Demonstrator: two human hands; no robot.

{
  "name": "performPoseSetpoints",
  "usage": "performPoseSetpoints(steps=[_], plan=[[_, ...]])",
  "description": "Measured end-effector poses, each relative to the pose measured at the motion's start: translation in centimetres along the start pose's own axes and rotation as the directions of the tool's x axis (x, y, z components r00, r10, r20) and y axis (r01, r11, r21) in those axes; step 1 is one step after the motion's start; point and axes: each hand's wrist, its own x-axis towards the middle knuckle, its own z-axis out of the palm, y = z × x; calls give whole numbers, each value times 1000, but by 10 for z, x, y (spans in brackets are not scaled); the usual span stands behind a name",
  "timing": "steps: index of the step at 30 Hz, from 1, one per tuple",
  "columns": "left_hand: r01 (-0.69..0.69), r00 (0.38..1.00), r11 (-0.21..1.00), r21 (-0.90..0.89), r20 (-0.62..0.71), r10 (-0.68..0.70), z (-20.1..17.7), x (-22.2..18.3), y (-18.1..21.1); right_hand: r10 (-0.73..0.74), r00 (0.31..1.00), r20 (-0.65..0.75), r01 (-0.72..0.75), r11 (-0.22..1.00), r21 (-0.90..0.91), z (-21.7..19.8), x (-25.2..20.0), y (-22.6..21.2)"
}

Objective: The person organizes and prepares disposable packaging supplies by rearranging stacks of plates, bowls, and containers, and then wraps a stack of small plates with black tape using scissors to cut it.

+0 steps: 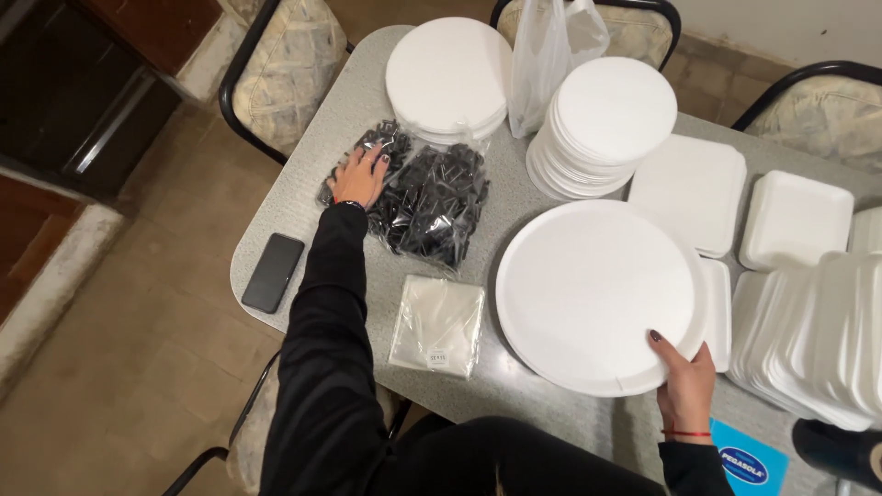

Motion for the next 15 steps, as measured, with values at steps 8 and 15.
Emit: performPoseSetpoints(steps=[8,15], plan=[[-11,1000,987,163,13,9,11,10,-31,22,1000,-21,-23,999,-41,16,3,6],[-24,999,946,324,-18,31,-1,-8,-23,58,998,-5,-58,998,2,25,23,32]])
